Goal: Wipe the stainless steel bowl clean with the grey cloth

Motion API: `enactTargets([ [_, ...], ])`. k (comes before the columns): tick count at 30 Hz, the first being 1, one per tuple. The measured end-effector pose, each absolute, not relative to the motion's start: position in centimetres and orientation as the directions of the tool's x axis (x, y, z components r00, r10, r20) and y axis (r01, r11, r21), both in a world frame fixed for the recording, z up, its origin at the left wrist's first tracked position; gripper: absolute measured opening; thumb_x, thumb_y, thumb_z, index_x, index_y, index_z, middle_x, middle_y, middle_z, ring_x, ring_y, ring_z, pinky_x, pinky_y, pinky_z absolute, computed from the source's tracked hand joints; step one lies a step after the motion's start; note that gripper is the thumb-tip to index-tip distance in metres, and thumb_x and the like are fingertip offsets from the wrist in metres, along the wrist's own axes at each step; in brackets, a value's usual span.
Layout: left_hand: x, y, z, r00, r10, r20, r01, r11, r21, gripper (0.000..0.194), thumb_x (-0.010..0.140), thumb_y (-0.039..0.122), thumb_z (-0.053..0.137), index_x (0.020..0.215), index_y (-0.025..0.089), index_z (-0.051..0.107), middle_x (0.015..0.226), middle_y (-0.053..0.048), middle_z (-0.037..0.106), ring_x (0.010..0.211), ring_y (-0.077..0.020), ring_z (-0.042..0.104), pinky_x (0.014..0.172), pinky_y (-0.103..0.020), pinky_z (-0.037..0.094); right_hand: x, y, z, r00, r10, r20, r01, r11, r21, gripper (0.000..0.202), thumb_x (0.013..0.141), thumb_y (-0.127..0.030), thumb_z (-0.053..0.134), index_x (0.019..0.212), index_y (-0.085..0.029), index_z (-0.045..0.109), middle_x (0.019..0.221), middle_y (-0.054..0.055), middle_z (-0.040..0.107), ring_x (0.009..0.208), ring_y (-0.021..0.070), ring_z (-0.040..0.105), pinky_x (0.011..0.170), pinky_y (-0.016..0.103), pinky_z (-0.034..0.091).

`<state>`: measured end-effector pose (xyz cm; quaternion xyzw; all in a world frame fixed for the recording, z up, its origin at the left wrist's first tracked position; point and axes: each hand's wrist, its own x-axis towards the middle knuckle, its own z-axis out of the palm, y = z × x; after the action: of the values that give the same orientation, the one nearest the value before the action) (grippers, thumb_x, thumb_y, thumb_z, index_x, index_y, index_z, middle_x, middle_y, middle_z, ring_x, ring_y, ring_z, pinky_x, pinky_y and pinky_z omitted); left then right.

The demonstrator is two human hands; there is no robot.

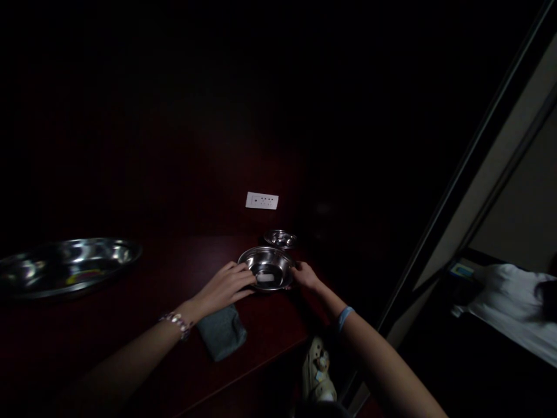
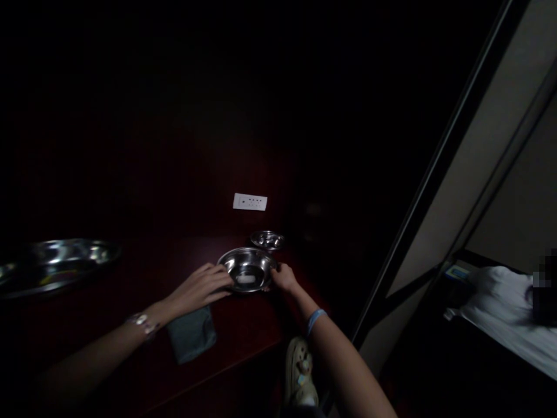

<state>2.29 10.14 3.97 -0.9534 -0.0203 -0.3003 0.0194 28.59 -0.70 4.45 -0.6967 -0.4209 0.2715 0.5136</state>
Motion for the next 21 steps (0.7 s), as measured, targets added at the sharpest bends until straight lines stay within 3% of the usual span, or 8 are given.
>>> enactTargets([
  [6,2.3,10.3,2.8,0.786,0.117,0.607,0.118,-0.992,0.037,0.021,0.097,0.029,0.06,0.11,0.025,0.075,0.108,-0.006,0.074,0.107,-0.0255,0.064,0.091,-0.038,0.049,28.2,0.3,5.3,0.425,0.901,-0.089,0.283,-0.225,-0.932,0.012,0.094,-0.023,0.059,0.101,-0.015,0.065,0.065,0.004,0.07,0.058,0.0206,0.069,0.063,0.034,0.061],
  [12,2.4,10.4,2.5,0.794,0.175,0.582,0.15,-0.984,0.092,0.02,0.096,0.028,0.062,0.109,0.023,0.075,0.104,-0.006,0.073,0.101,-0.0239,0.065,0.09,-0.037,0.051,28.6,1.1,5.2,0.407,0.91,-0.082,0.298,-0.217,-0.93,0.012,0.093,-0.019,0.057,0.103,-0.014,0.063,0.069,0.005,0.072,0.057,0.0197,0.069,0.062,0.033,0.061],
  [21,2.5,10.6,2.1,0.783,0.191,0.592,0.134,-0.981,0.14,0.02,0.097,0.028,0.061,0.11,0.021,0.074,0.105,-0.006,0.073,0.102,-0.0235,0.065,0.091,-0.037,0.052,29.5,1.6,4.2,0.449,0.891,-0.074,0.324,-0.239,-0.915,0.008,0.09,-0.021,0.064,0.09,-0.014,0.068,0.066,0.006,0.07,0.055,0.0192,0.068,0.059,0.032,0.06],
])
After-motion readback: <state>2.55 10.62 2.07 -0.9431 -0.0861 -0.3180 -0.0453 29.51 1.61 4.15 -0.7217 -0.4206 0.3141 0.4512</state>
